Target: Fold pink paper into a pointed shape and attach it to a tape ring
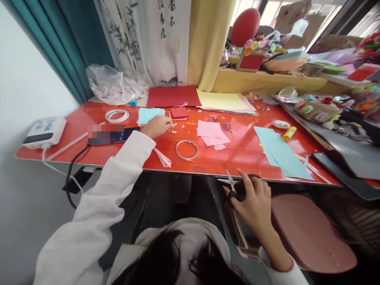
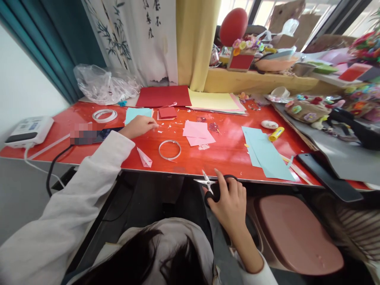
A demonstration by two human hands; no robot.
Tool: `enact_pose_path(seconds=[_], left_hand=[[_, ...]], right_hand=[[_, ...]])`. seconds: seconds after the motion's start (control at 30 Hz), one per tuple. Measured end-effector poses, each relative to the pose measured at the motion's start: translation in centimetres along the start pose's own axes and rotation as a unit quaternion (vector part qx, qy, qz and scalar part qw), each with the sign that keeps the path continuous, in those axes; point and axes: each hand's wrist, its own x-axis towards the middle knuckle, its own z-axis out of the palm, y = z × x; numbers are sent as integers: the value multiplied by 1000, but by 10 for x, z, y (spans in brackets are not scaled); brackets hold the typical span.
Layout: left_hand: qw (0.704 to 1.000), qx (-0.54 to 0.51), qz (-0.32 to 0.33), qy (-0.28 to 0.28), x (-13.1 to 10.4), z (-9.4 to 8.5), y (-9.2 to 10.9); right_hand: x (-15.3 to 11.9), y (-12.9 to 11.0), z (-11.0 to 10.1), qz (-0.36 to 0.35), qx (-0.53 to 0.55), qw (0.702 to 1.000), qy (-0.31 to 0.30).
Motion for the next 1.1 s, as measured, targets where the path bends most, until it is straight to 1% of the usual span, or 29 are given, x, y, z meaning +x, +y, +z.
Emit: enact_pose_path(seconds=[0.1, 0.13, 0.17, 0.23, 0.3, 0.37, 0.4, 0.47, 0.57, 0.63, 0.67, 0.77, 0.83, 0.87, 0.9, 0.93, 0.97, 1.03, 1.07, 1.1], left_hand=[[994, 11, 59, -97, -22, -1, 20], [991, 14, 77, -112, -30, 2, 28], [989, 25, 93, -114, -38, 6, 35], [988, 42, 113, -100, -52, 17, 50], [988, 49, 123, -80, -60, 28, 61], [990, 48, 124, -57, -64, 35, 71], [991, 43, 122, -43, -65, 37, 75], [993, 27, 110, -8, -69, 38, 84], [994, -15, 86, 68, -81, 37, 97], [985, -85, 88, 121, -92, 38, 106], [978, -125, 96, 138, -97, 38, 110], [954, -229, 111, 157, -111, 39, 121], [941, -285, 87, 161, -118, 37, 127], [934, -309, 67, 164, -121, 37, 129], [928, -330, 47, 166, -124, 36, 132], [921, -350, 27, 171, -126, 36, 134], [912, -372, 11, 173, -129, 36, 137], [886, -430, -9, 173, -134, 37, 142], [869, -464, -15, 171, -137, 37, 145], [851, -496, -19, 169, -140, 38, 148]], right_hand=[[3, 7, 1, 50, 31, 998, -17], [4, 9, 1, 66, 48, 996, -24], [5, 10, 0, 84, 67, 994, -33], [6, 14, -3, 132, 105, 984, -54], [9, 17, -8, 192, 128, 971, -66], [16, 21, -11, 238, 125, 961, -67], [20, 24, -12, 245, 114, 961, -66], [29, 30, -10, 227, 79, 968, -70], [44, 38, -2, 169, 32, 981, -84], [52, 41, 3, 149, 13, 985, -91], [56, 42, 5, 147, 6, 984, -96], [66, 44, 7, 151, -10, 980, -132], [73, 48, 8, 145, -26, 977, -156], [76, 49, 8, 139, -37, 977, -157], [79, 48, 8, 135, -46, 979, -146], [81, 46, 7, 134, -43, 983, -120], [82, 41, 5, 135, -22, 987, -81], [82, 21, -2, 130, 84, 988, 13], [80, 6, -8, 113, 159, 979, 52], [78, -10, -15, 78, 237, 966, 69]])
